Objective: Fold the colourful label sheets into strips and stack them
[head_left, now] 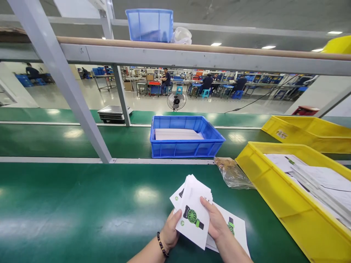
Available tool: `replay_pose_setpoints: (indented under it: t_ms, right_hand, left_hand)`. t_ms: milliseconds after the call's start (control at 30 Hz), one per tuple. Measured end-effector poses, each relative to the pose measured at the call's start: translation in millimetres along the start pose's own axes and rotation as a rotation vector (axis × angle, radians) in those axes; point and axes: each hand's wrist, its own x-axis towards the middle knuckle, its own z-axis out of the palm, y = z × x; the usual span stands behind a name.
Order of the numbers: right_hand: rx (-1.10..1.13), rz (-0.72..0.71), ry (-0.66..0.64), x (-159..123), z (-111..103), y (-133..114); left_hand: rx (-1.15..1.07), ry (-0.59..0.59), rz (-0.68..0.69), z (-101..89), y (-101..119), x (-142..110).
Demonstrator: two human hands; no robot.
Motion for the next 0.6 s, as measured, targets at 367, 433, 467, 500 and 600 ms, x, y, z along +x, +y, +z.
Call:
replay_pose_setpoints:
  t_ms: [367, 433, 467, 500, 600]
  right_hand:
    - [-2.073, -0.527, -0.344, 7, 76, -92]
    - [-2.166, -0.526, -0.381, 22, 86, -72]
    - [-2.170, -0.530, -0.402, 29, 88, -63]
    - [-2.173, -0.540, -0.417, 36, 90, -55]
    - [-2.129, -0.596, -0.424, 44, 84, -47]
  left_hand:
    - [0.443, 0.645, 0.555, -20.4, 41, 17]
    - [0.505, 0.609, 0.572, -23.3, 40, 18]
    - [0.536, 0.580, 0.558, -24.3, 39, 18]
    - [0.562, 0.553, 0.534, -25.1, 38, 19]
    - [0.582, 0.515, 0.459, -26.3, 35, 21]
